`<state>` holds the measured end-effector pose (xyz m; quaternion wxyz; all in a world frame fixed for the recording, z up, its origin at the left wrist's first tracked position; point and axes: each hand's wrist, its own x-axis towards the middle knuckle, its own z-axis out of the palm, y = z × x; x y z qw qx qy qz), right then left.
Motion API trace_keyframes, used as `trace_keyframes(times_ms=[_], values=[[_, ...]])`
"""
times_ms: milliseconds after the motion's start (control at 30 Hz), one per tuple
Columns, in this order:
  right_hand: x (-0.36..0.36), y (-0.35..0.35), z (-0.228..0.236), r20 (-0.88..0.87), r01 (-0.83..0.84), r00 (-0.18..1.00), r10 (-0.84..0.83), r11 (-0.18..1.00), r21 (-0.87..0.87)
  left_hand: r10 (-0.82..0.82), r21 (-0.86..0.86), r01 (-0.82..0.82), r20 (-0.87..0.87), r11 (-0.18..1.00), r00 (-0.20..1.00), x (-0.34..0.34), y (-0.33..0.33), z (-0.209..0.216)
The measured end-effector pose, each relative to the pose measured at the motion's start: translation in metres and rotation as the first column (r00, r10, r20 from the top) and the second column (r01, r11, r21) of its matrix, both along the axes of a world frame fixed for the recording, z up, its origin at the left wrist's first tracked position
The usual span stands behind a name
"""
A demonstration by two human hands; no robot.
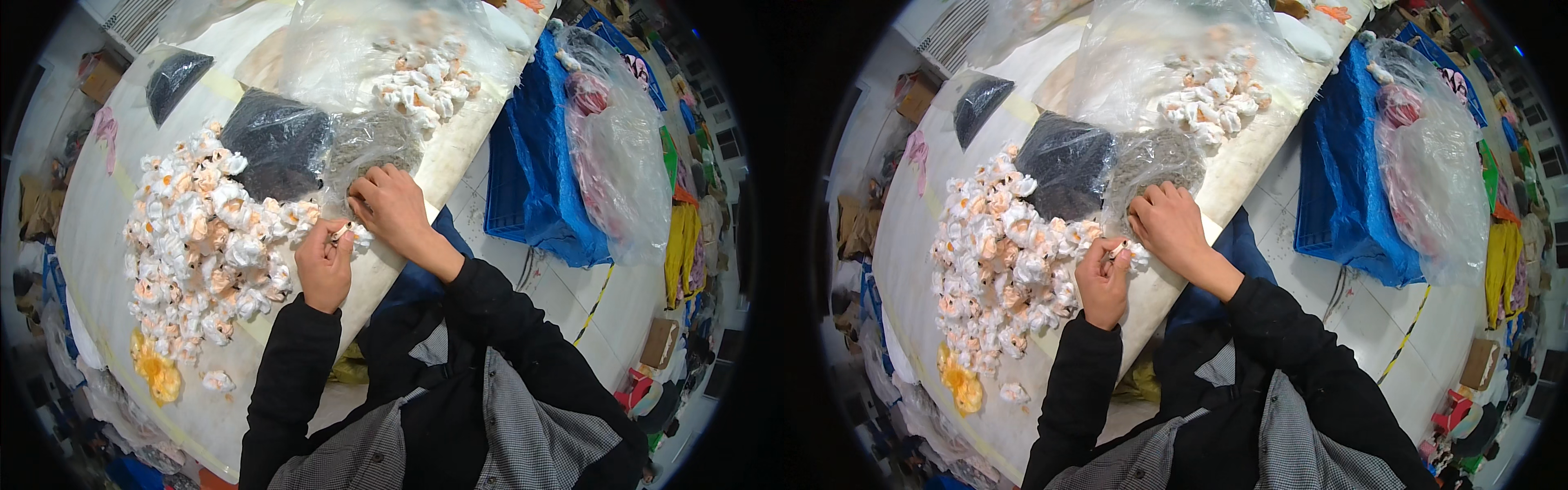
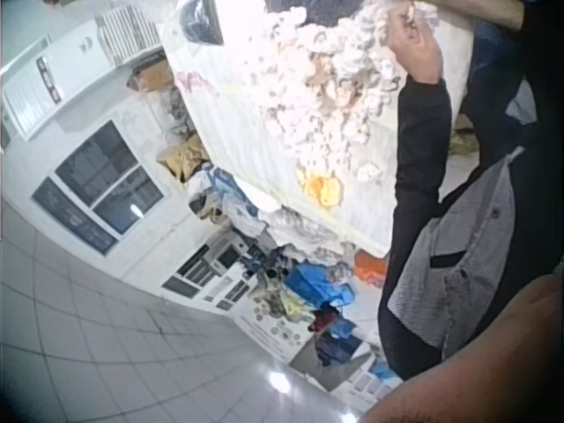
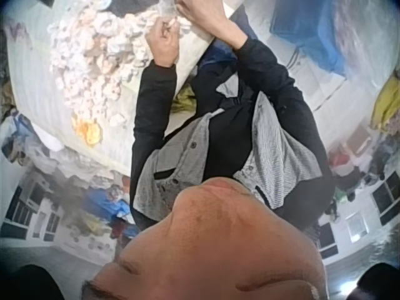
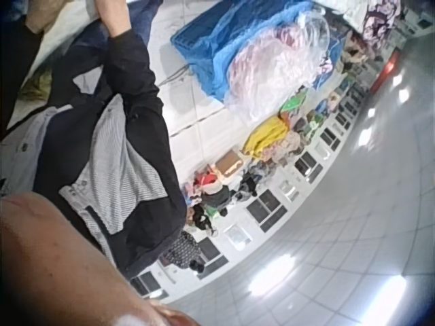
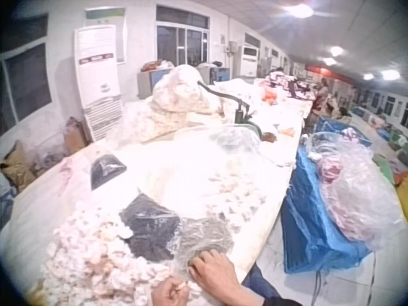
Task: The person sits on the floor and repeatedly picks small white fluffy items and tiny metallic pieces from a table, then attaches the metallic pieces to the fluffy items by hand. The finished items are placed into a plastic bag on the table.
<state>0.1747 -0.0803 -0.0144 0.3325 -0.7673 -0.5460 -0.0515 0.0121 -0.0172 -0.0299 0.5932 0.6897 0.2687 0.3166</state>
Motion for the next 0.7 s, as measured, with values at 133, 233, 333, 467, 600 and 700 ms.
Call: trace_keyframes(times_ms=[133,233,333,467,600,700], values=[[-0.001,0.001,-0.001,0.012,0.009,1.000,-0.009,0.999,-0.031,0.008,-0.006,-0.008,-0.046,1.000,0.999,-0.002,0.000,0.006],[0.000,-0.001,0.010,-0.030,-0.005,1.000,0.008,0.995,0.099,0.015,0.029,-0.014,-0.025,0.999,1.000,0.000,0.000,0.005],[-0.009,-0.019,0.027,-0.637,-0.035,0.761,0.118,0.989,0.142,0.011,0.037,-0.008,-0.075,0.999,0.997,-0.003,0.000,0.012],[-0.010,-0.036,0.029,-0.945,-0.094,0.270,0.187,0.981,0.167,-0.015,0.057,0.019,-0.075,0.998,0.997,-0.003,0.000,0.010],[-0.011,-0.041,0.030,-0.962,-0.123,0.180,0.207,0.975,0.187,-0.030,0.101,0.043,-0.128,0.994,0.991,-0.004,0.000,0.011],[-0.009,-0.043,0.030,-0.961,-0.148,0.198,0.195,0.975,0.167,-0.045,0.136,0.066,-0.149,0.988,0.988,-0.004,0.001,0.016]])
